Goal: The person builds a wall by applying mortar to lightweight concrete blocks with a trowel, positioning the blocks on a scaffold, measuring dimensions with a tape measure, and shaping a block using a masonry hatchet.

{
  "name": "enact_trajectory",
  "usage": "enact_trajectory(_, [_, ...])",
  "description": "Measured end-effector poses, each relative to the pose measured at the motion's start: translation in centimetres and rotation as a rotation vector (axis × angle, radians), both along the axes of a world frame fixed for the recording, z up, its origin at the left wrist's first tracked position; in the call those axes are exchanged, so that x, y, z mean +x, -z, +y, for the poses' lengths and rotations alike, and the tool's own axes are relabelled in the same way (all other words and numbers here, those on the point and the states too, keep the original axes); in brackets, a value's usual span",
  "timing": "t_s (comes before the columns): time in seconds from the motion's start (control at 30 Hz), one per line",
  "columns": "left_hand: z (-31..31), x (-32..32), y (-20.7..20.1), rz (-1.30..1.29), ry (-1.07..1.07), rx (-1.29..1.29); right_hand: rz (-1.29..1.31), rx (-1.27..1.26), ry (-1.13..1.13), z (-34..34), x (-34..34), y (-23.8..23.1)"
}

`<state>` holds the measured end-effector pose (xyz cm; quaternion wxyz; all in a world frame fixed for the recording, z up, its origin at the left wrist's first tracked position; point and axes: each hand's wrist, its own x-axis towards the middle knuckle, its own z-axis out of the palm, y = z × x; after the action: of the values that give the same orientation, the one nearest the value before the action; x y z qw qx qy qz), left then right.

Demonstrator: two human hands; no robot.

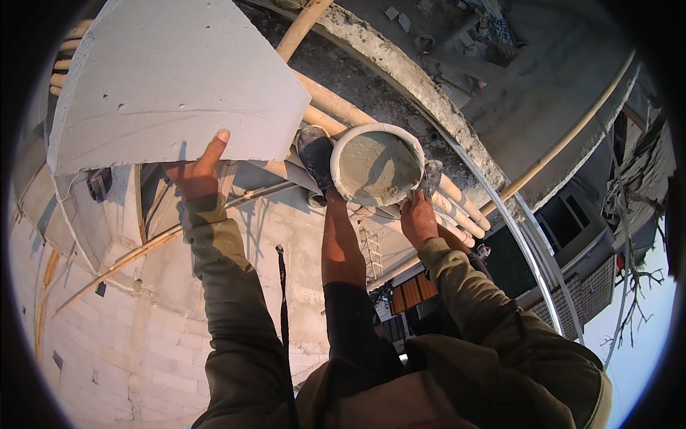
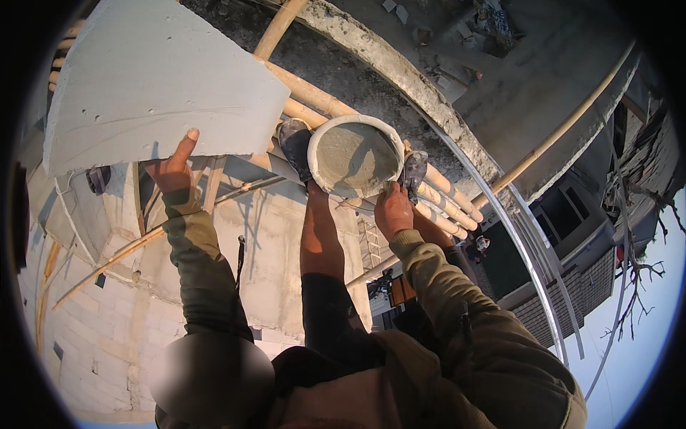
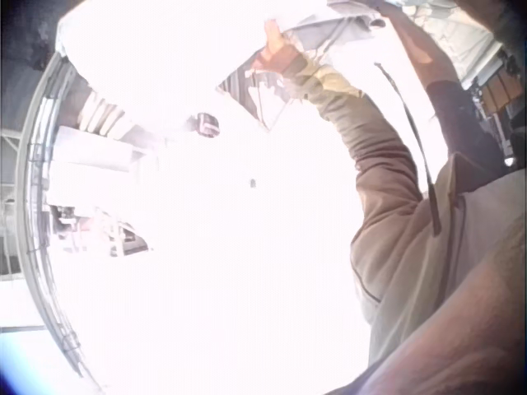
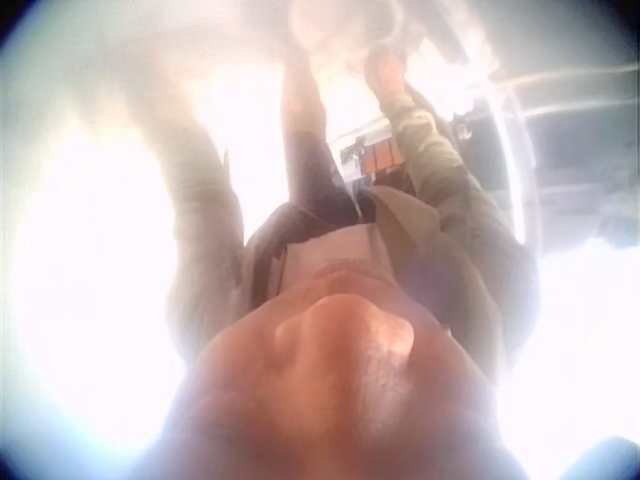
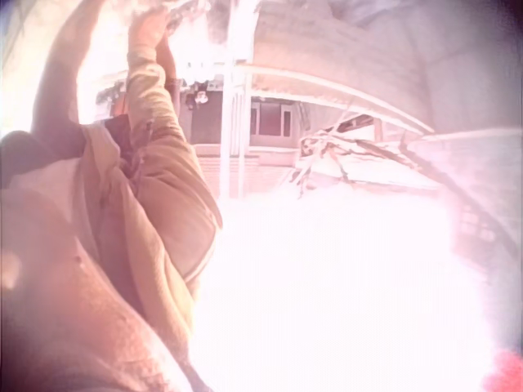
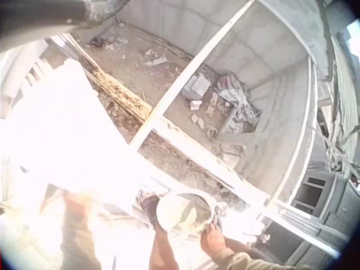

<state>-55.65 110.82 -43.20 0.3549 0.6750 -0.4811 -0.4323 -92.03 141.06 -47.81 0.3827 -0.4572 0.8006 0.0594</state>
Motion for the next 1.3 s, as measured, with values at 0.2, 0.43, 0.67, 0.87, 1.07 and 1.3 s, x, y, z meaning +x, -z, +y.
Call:
enact_trajectory(0.2, [3.1,2.4,0.5,-0.018,-0.166,0.199,-0.484,0.514,0.486,-5.5,-0.1,3.1])
enact_trajectory(0.43, [10.7,11.1,1.3,-0.125,-0.154,0.474,-0.562,0.375,0.026,-6.2,-4.9,-1.8])
enact_trajectory(0.67, [13.8,6.8,2.0,0.082,-0.211,0.240,-0.845,0.116,-0.077,-8.8,-7.7,-1.5])
enact_trajectory(0.87, [17.6,7.8,2.3,-0.103,-0.254,0.269,-0.813,0.071,-0.246,-24.4,-1.5,2.2])
enact_trajectory(1.07, [16.4,4.4,0.1,0.100,-0.341,0.483,-0.591,0.010,-0.509,-28.7,1.5,6.6])
enact_trajectory(1.3, [15.1,3.5,-0.9,0.199,-0.269,0.515,-0.792,-0.393,-0.258,-23.7,7.5,-3.2])
